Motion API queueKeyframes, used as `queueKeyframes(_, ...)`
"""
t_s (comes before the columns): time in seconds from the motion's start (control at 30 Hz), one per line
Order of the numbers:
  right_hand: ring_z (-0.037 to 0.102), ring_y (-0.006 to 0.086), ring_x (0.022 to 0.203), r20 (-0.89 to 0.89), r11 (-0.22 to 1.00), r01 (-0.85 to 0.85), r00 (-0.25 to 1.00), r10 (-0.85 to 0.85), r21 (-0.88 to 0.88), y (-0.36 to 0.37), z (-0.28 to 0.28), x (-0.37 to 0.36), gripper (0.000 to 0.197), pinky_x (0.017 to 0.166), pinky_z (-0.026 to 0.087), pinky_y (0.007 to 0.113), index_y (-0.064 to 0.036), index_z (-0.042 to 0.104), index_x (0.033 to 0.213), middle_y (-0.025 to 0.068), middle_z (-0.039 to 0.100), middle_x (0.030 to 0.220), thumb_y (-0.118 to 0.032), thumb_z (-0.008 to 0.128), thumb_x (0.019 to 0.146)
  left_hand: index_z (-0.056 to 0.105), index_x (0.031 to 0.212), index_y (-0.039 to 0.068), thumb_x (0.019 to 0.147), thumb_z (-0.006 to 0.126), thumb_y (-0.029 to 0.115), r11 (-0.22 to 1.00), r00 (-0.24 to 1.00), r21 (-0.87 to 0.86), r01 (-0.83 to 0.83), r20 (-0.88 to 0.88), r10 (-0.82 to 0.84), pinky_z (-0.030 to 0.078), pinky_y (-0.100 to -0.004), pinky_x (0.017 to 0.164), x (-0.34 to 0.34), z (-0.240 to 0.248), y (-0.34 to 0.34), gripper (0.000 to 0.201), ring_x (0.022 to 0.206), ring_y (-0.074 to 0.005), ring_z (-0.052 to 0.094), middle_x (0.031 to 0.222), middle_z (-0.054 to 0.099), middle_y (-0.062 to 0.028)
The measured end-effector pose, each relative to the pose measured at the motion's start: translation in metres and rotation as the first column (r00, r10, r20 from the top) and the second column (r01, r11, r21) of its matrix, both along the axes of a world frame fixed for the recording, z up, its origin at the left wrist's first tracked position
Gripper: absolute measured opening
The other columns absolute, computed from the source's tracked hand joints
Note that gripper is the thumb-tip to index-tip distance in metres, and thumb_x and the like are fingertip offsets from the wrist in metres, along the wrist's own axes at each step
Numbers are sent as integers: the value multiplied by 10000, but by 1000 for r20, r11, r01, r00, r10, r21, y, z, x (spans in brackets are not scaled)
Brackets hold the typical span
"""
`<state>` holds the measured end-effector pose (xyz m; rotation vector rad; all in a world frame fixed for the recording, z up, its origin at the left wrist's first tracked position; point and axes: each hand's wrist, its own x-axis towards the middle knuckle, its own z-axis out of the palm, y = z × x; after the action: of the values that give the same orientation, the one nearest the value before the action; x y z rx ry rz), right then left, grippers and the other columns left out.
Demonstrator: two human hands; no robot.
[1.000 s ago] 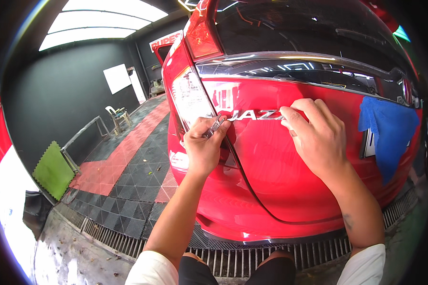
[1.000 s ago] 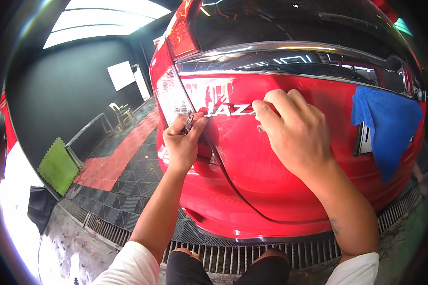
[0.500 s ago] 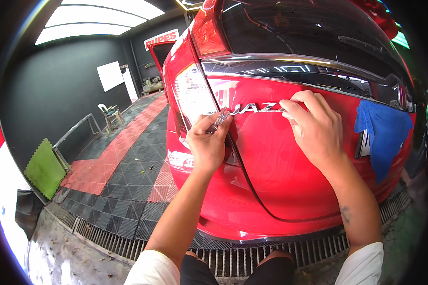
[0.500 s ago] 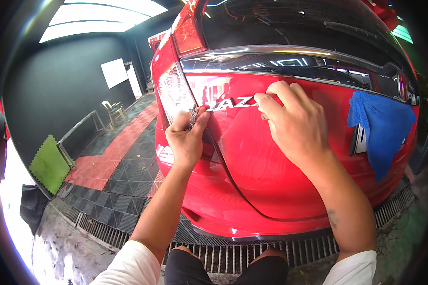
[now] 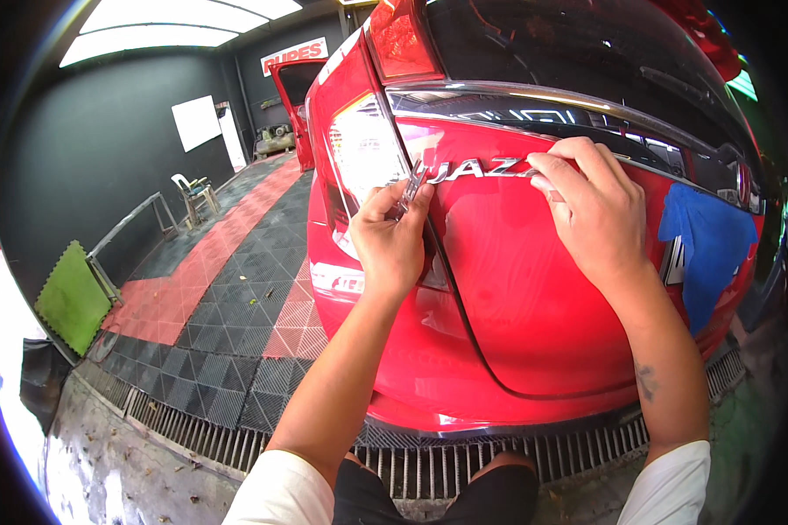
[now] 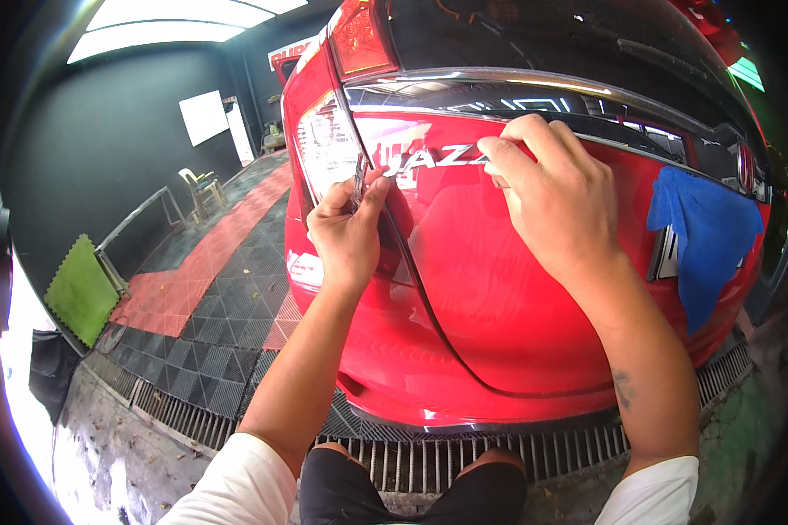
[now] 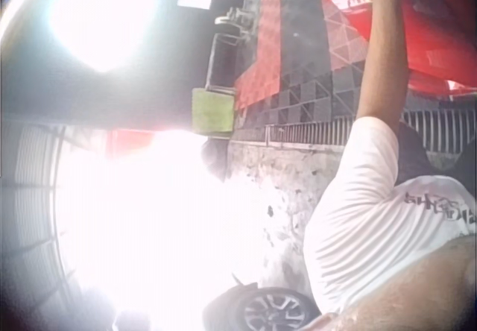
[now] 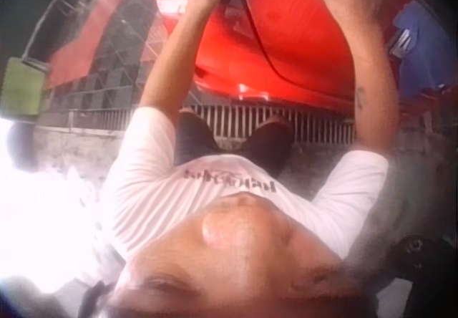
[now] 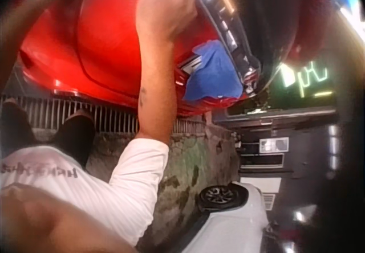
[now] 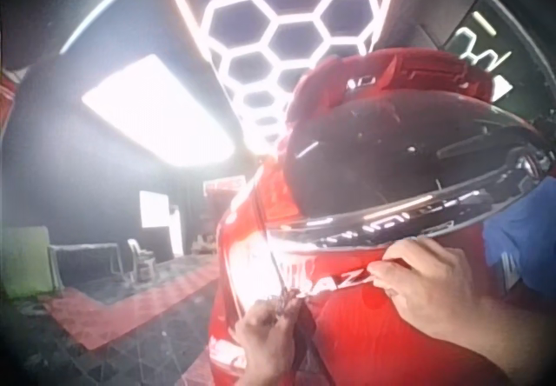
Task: The person removes a chrome 'JAZZ' emblem from the rear of a red car, peels the backing from a new emblem, and reattaches it to the same location, pressing it into place.
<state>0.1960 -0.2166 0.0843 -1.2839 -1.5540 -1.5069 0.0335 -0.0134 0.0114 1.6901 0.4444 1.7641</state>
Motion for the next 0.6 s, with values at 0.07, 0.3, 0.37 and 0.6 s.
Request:
queueKeyframes(0.07,750,226,939,-5,1000,4,1000,-4,-3,1,-1,0,277,717,672,400,-80,835,1116,17,728,1073,-33,923,857,929,1190,50,1034,920,138,1000,1000,-13,11,3,-11,532,-274,819,1,0,0,180,878,-51,646,951,796,35)
queueKeyframes(0.3,752,236,932,-59,998,53,997,-54,-29,-17,-22,10,281,728,663,412,-90,845,1148,15,731,1078,-47,923,883,922,1165,38,975,953,101,988,997,140,61,-57,-53,513,-307,739,-3,-9,-6,203,831,-96,621,915,697,-26)
queueKeyframes(0.37,751,238,929,-60,998,58,996,-60,-29,-20,-27,12,285,729,661,415,-94,846,1157,17,733,1083,-49,923,887,923,1159,34,964,952,71,985,997,157,78,-39,-73,524,-307,749,-1,-12,-6,201,840,-98,628,924,697,-22)
queueKeyframes(0.6,755,238,942,-54,1000,20,998,-20,-11,-13,-22,7,300,738,662,407,-91,848,1158,25,749,1092,-34,928,874,920,1156,23,959,950,53,995,997,71,73,-6,-73,519,-292,754,1,-9,-6,201,851,-95,638,934,707,-10)
